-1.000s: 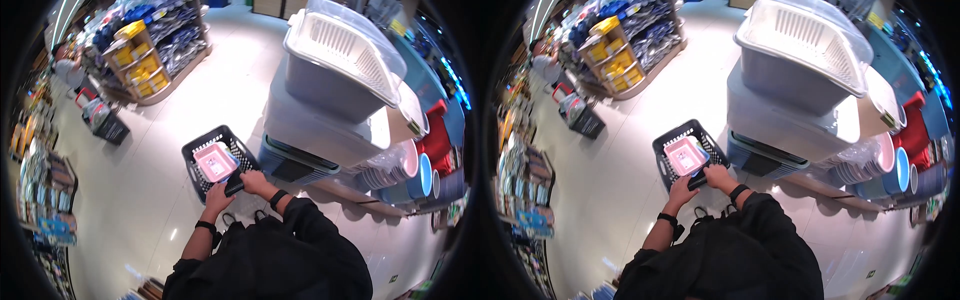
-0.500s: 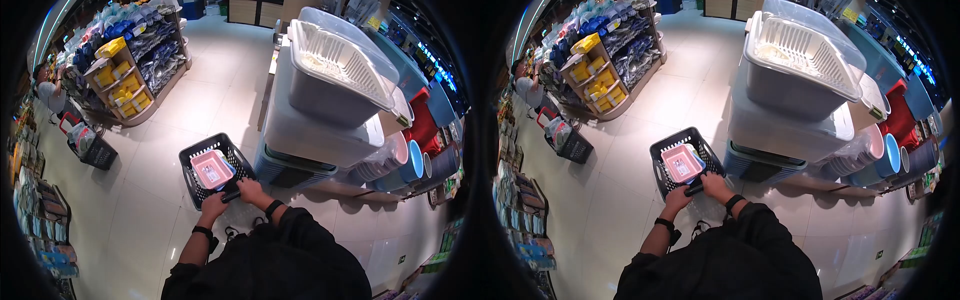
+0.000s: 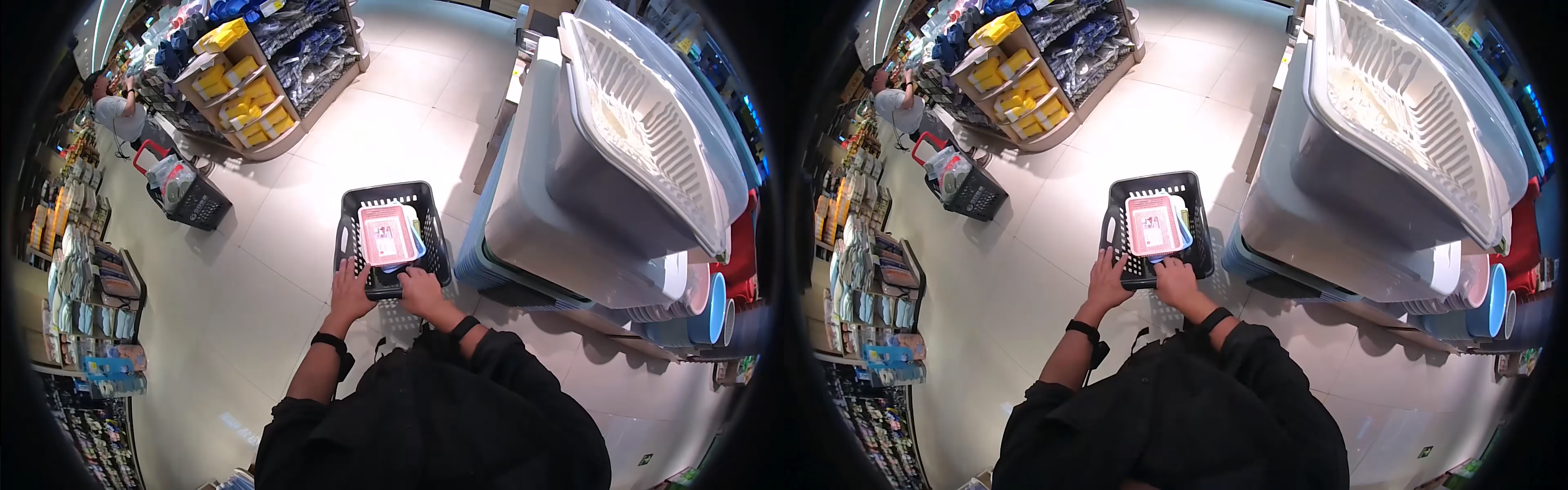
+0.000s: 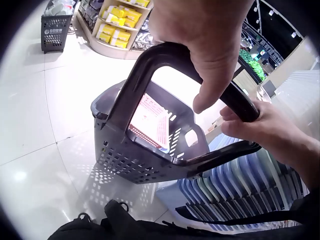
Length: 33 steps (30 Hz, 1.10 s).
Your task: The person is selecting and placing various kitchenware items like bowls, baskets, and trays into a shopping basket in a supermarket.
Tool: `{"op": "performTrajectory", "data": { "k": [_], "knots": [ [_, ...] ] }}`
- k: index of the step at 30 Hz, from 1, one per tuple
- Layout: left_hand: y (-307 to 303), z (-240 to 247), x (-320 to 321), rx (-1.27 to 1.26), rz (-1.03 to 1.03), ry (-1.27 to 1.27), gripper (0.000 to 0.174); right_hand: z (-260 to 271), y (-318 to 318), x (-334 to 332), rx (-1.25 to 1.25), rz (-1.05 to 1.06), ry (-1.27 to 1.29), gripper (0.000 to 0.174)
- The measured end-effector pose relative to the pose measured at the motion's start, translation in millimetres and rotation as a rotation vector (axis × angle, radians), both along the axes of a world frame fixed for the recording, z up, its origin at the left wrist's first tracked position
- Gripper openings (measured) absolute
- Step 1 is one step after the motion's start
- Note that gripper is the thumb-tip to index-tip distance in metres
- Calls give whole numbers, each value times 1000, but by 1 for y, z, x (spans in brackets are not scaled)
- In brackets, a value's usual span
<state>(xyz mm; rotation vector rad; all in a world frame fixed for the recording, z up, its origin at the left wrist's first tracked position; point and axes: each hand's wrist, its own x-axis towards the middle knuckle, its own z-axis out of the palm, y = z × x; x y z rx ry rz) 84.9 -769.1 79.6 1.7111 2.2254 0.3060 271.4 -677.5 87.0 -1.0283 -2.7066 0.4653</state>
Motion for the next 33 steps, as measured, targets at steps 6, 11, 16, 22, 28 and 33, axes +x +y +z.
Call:
{"op": "performTrajectory", "data": {
  "k": [6, 11, 16, 22, 28, 33],
  "knots": [
    [22, -1, -18, -72, -43, -119, 83, -5, 12, -11, -38, -15, 66, 20],
    [43, 11, -28, -256, -111, -193, 66, -2, 24, -21, -399, -123, -232, 27],
    [77, -6, -33, -404, -217, -219, 67, -16, 30, -21, -92, -277, -169, 37],
    [121, -12, -47, -212, -394, -400, 94, -15, 59, -30, -187, -444, -231, 32],
    [169, -20, -42, -479, -440, -244, 80, -23, 95, -22, -177, -423, -226, 30],
    [186, -48, -41, 198, -423, -199, 83, -29, 121, -23, -286, -446, -255, 31]
  ]
}}
